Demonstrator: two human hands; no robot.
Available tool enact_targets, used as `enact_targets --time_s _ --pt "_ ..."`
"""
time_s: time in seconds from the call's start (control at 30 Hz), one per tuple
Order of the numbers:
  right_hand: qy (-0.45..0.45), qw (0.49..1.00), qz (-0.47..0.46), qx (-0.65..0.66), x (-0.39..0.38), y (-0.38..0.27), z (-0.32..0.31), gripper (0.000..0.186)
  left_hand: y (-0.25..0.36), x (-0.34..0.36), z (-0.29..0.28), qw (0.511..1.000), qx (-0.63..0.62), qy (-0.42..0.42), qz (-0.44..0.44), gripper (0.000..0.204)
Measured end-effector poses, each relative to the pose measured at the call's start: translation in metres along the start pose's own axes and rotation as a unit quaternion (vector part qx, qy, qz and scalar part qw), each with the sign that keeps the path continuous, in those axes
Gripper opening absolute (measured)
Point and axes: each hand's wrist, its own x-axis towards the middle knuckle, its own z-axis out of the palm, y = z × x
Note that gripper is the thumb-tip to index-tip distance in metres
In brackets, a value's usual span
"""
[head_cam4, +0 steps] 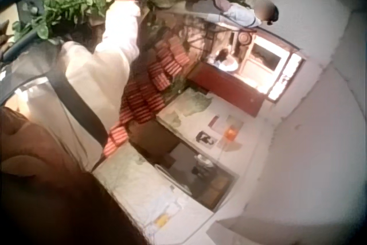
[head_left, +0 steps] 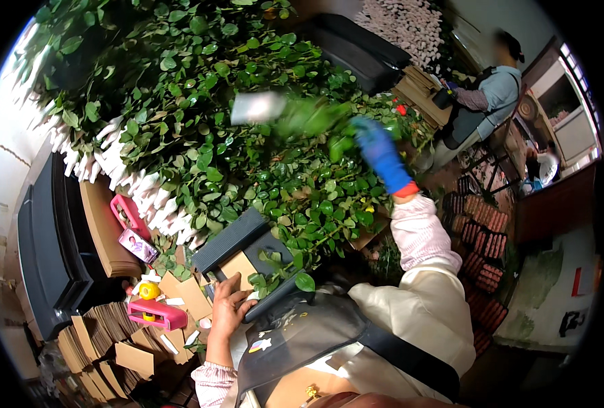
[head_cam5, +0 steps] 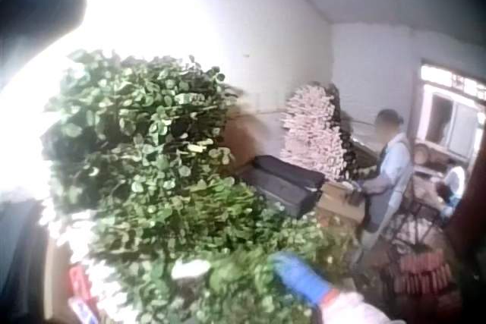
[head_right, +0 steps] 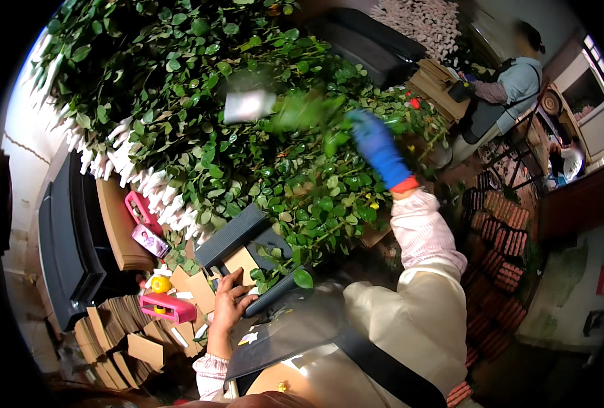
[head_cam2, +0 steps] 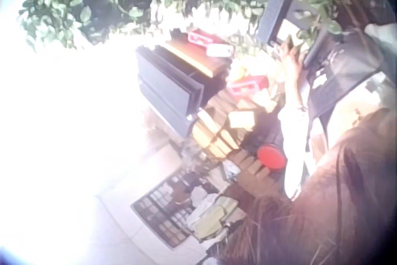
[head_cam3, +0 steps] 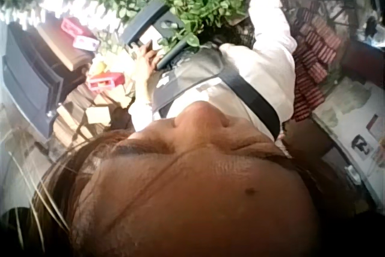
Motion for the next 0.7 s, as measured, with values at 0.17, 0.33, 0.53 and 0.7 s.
enact_targets --time_s 0.17,0.33,0.53,0.7 --pt "-0.029 0.999 -0.013 0.002 -0.020 -0.107 -0.021 0.035 0.000 -0.005 -0.001 1.000 0.001 0.003 -0.006 0.033" --pt "-0.282 0.915 -0.281 0.066 -0.097 -0.181 0.034 0.047 -0.017 -0.015 0.007 0.999 0.048 0.012 0.004 0.034" --pt "-0.163 0.900 -0.399 -0.064 -0.052 -0.200 0.082 0.046 0.006 -0.007 -0.002 1.000 -0.010 0.011 -0.022 0.032" --pt "-0.326 0.871 -0.305 -0.205 -0.011 -0.066 0.159 0.038 0.005 0.001 -0.004 0.999 0.031 0.012 0.023 0.034"
